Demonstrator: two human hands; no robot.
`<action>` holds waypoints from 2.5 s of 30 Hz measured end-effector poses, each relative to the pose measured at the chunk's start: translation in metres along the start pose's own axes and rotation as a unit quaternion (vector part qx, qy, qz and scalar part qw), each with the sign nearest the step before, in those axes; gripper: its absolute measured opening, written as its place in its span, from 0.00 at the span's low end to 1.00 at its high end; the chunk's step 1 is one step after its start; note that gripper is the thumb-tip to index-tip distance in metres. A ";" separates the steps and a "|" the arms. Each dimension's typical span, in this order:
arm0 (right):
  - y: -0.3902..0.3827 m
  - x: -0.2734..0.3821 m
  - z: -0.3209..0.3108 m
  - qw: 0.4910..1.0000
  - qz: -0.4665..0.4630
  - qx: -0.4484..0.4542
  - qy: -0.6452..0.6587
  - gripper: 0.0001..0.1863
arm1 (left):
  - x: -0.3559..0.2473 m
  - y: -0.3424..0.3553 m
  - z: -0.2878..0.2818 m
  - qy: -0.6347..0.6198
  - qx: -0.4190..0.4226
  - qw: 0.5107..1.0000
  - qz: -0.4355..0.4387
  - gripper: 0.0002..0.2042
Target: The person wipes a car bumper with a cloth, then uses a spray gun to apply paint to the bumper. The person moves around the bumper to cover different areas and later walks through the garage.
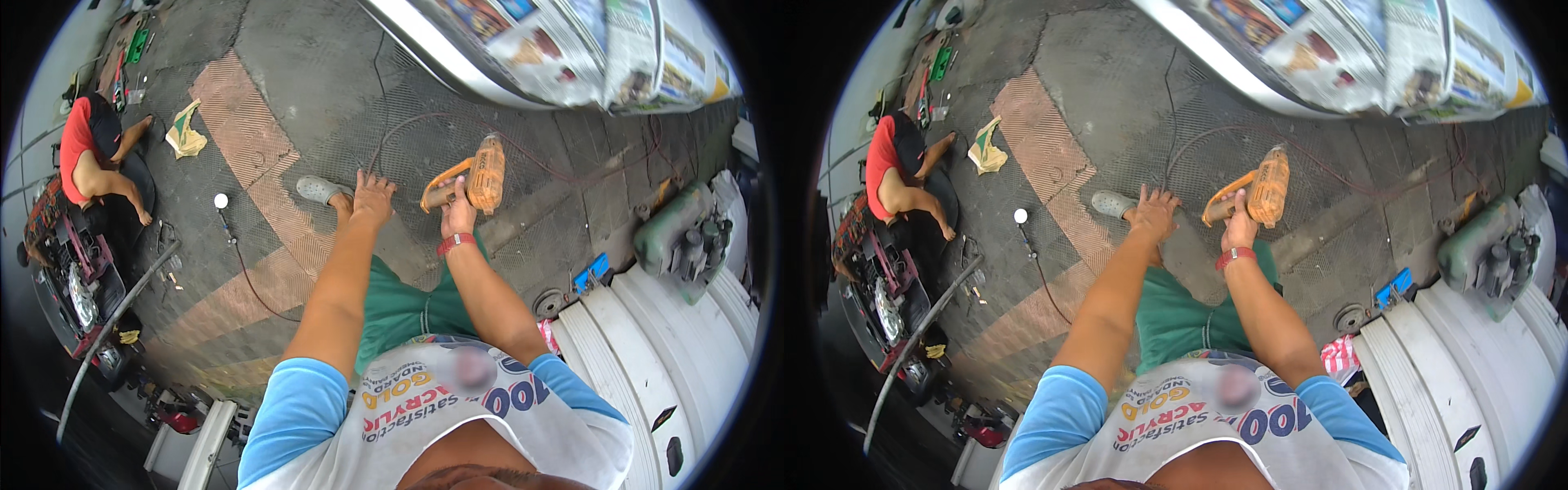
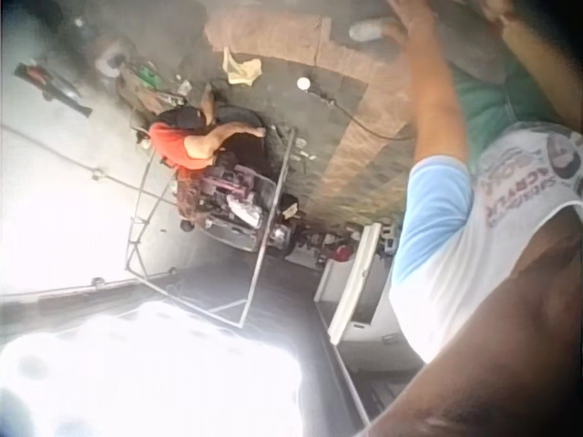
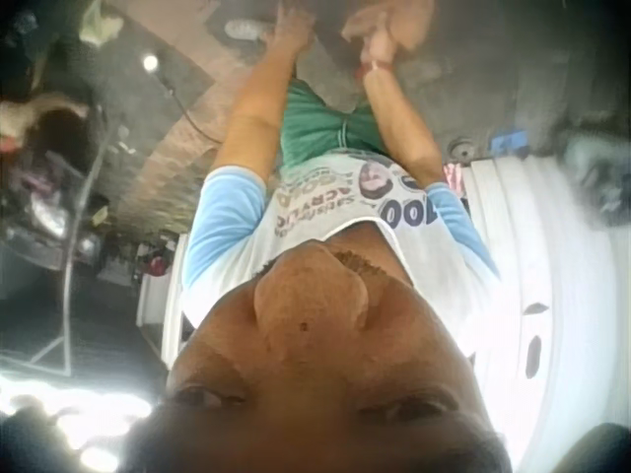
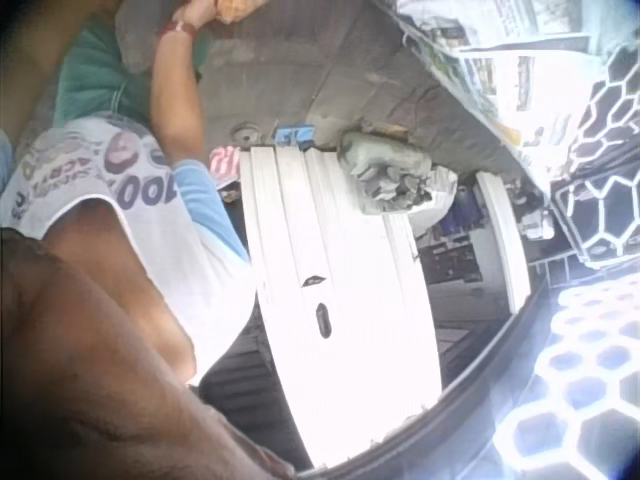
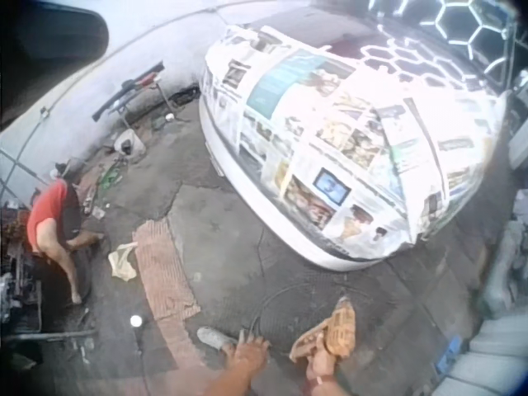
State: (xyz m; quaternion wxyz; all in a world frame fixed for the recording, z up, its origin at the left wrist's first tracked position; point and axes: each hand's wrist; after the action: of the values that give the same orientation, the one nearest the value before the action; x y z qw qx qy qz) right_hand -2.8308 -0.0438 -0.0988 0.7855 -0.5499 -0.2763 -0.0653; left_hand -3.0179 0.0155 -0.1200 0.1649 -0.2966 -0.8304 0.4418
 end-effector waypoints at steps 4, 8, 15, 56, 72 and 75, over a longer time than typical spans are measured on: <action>-0.019 -0.048 0.076 0.999 -0.018 0.018 -0.036 0.14 | 0.072 -0.027 0.010 -0.053 -0.019 0.998 -0.033 0.34; -0.045 -0.096 0.152 0.995 -0.014 0.061 -0.080 0.24 | 0.161 -0.057 0.032 -0.151 -0.037 0.986 -0.056 0.32; -0.103 -0.162 0.278 0.988 -0.002 0.139 -0.071 0.24 | 0.321 -0.122 0.033 -0.174 -0.075 0.979 -0.078 0.28; -0.025 -0.137 0.927 0.972 -0.176 0.043 0.147 0.17 | 1.004 -0.007 -0.251 -0.063 -0.070 0.996 -0.011 0.27; -0.042 -0.148 1.197 0.956 -0.155 -0.027 0.247 0.11 | 1.338 0.083 -0.408 -0.014 -0.045 0.998 0.037 0.22; -0.020 -0.138 1.237 0.949 -0.146 -0.049 0.276 0.10 | 1.390 0.112 -0.440 0.007 -0.054 0.998 0.038 0.22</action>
State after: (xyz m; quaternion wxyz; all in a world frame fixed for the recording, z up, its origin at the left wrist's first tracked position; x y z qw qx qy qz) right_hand -3.4023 1.0340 0.1476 0.7852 -0.5013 -0.1224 -0.3423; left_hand -3.8127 1.2314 0.0478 0.1375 -0.3396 -0.8398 0.4005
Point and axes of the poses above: each hand's wrist, its own y-axis towards the middle knuckle, its own z-axis out of the palm, x = y × z, and after that the axes turned 6 degrees about y, right-handed
